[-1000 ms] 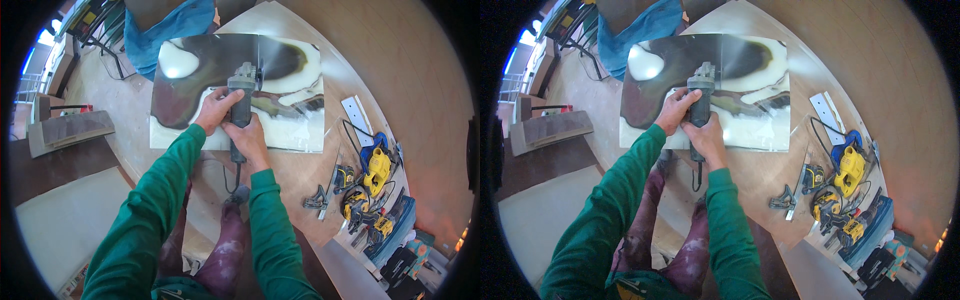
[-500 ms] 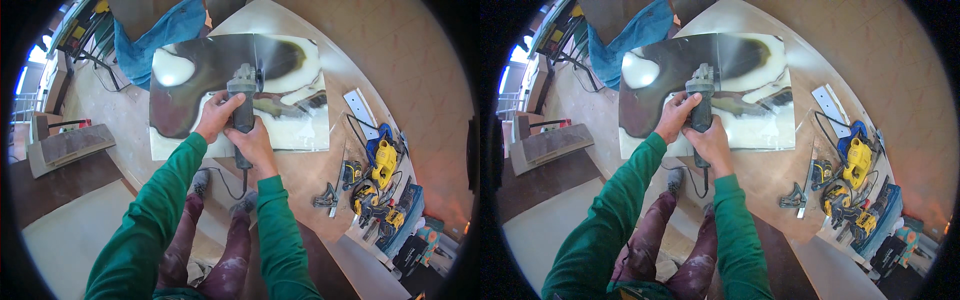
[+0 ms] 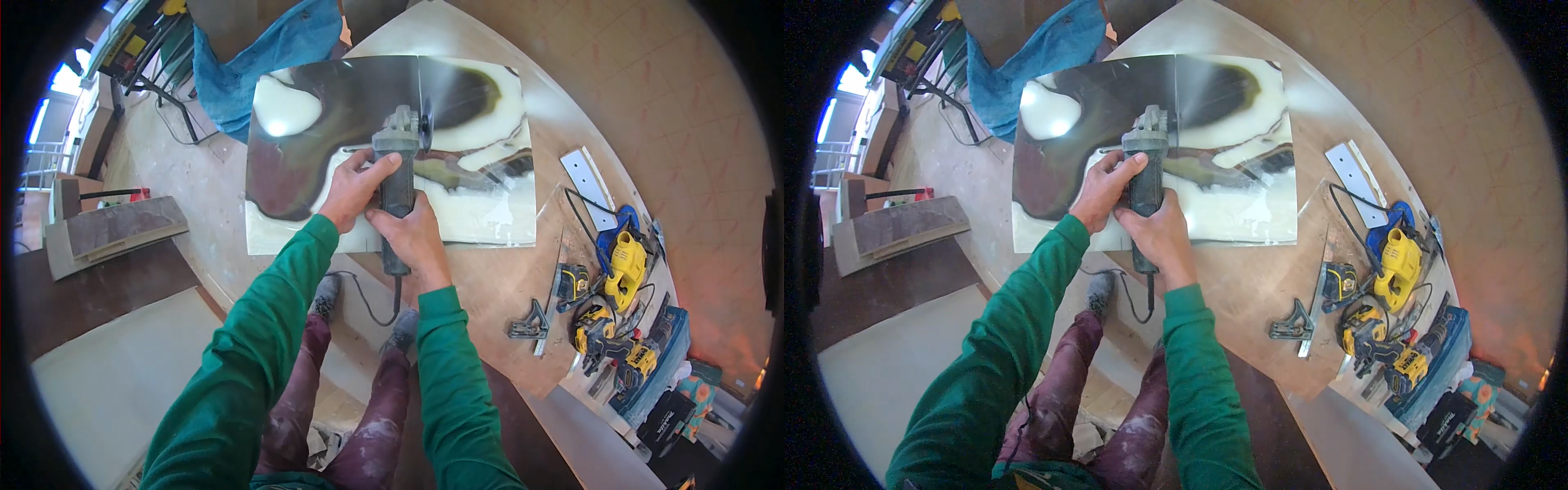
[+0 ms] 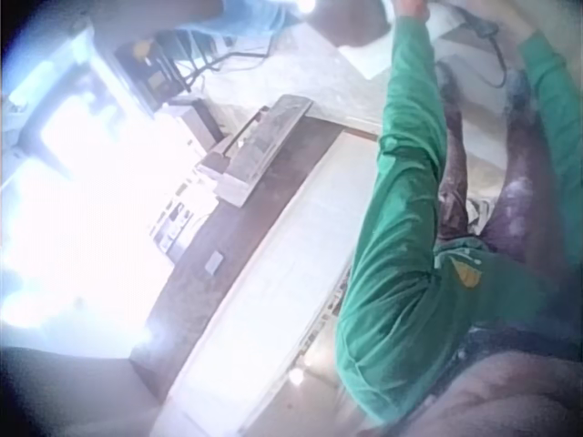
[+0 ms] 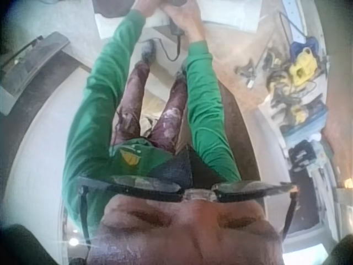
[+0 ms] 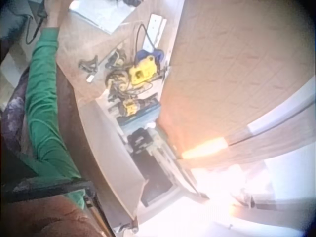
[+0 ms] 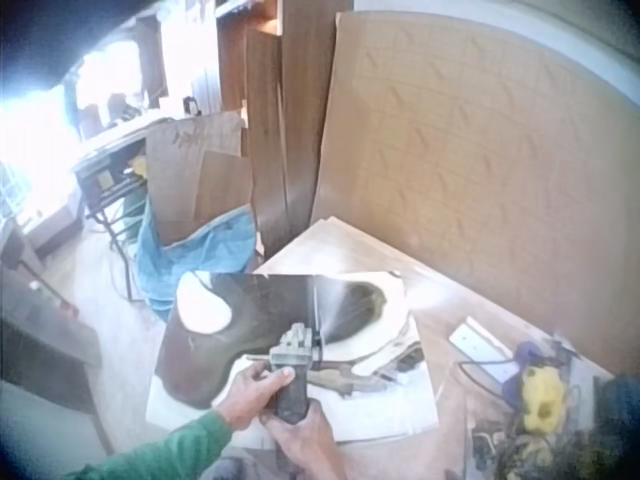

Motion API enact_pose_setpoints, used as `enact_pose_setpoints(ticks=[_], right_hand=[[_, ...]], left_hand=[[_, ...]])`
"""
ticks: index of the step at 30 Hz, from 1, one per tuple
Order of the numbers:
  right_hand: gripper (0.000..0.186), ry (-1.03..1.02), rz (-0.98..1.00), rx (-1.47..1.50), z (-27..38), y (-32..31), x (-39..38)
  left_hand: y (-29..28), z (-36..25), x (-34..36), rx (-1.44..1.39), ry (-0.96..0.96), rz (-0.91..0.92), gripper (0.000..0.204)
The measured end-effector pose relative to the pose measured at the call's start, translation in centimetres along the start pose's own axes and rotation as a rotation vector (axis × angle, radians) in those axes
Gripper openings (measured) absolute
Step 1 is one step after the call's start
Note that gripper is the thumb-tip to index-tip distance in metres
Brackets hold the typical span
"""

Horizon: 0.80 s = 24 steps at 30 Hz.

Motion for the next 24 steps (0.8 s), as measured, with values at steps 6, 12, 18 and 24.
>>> enact_pose_setpoints(ticks=[6, 12, 18, 24], right_hand=[[0.071, 0.001, 0.008, 0.001, -0.2, 0.0, 0.1], [0.074, -0.039, -0.012, 0.027, -1.5, 0.3, 0.5], [0.071, -0.006, -0.012, 0.012, -0.7, 0.2, -0.1], [0.071, -0.002, -0.026, 0.018, -0.7, 0.1, -0.4]], left_hand=[[0.0, -0.1, -0.1, -0.003, 0.008, 0.017, 0.077], [0.1, -0.1, -0.1, -0.01, 0.004, 0.024, 0.077], [-0.1, 0.0, -0.2, -0.014, -0.017, 0.031, 0.079], [0.1, 0.0, -0.6, -0.027, -0.004, 0.013, 0.084]])
Point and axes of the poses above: each hand's wrist, its own x-axis towards the middle knuckle, its own y-axis out of the palm, z = x × y, the point moved 2 cm from there along x, towards the middle knuckle, and after that the axes turned 9 degrees about -z, right-handed, at the moved point
